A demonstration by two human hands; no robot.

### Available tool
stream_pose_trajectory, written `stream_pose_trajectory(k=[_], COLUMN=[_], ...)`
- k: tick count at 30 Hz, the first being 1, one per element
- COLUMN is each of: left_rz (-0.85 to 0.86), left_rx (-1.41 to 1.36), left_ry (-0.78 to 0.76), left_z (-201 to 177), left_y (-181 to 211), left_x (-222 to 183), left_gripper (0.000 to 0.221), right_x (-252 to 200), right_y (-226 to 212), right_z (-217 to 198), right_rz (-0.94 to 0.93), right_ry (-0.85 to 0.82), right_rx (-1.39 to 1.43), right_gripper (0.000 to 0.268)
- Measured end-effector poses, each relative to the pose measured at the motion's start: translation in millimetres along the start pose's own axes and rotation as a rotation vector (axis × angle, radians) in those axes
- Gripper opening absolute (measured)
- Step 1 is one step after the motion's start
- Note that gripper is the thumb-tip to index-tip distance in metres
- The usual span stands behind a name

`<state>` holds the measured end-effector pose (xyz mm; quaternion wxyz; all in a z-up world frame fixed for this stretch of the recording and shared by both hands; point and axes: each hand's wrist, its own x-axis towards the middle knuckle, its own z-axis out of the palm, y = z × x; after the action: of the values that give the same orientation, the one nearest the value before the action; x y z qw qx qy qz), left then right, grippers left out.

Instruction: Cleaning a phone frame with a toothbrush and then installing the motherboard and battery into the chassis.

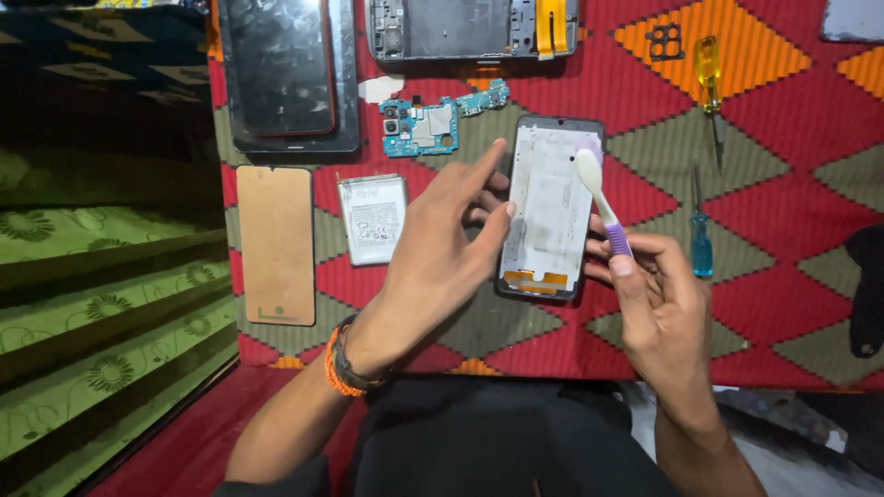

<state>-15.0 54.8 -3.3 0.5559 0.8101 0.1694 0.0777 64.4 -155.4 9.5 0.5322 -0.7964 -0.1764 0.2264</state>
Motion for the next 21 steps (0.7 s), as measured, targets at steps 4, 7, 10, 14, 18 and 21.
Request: stream_pose_trajectory(k=[4, 7, 10, 14, 18, 21], left_rz=[0.004, 0.010, -0.013, -0.011, -0.041, -0.020], left_rx=[-0.026, -0.023, -0.060, -0.070, -0.067, -0.061], left_ry=[0.016, 0.009, 0.004, 0.015, 0.027, 0.035], left_z=[1.1, 1.0, 0.9, 0.3, -2.0, -5.1], left_y=[4.4, 5.4, 10.5, 14.5, 17.3, 18.7], left_x=[-3.3, -8.3, -11.5, -15.7, -16.7, -18.0], left_gripper=[0.053, 0.054, 0.052, 0.050, 0.047, 0.042], right_x=[3.3, 4.9, 6.4, 7.9, 7.7, 6.3], right_y=[-7.6, -10.9, -7.9, -5.3, -4.4, 4.5], right_z=[-1.5, -3.5, -3.9, -4.2, -4.7, -11.4], right_rz=[-0.047, -0.065, -0.088, -0.092, -0.070, -0.092], right_ry=[0.008, -0.017, -0.018, -0.029, -0.037, -0.035], right_rx=[-0.055, -0.094, -0.127, -0.161, -0.090, -0.047], right_gripper=[0.026, 0.025, 0.023, 0.025, 0.023, 0.022])
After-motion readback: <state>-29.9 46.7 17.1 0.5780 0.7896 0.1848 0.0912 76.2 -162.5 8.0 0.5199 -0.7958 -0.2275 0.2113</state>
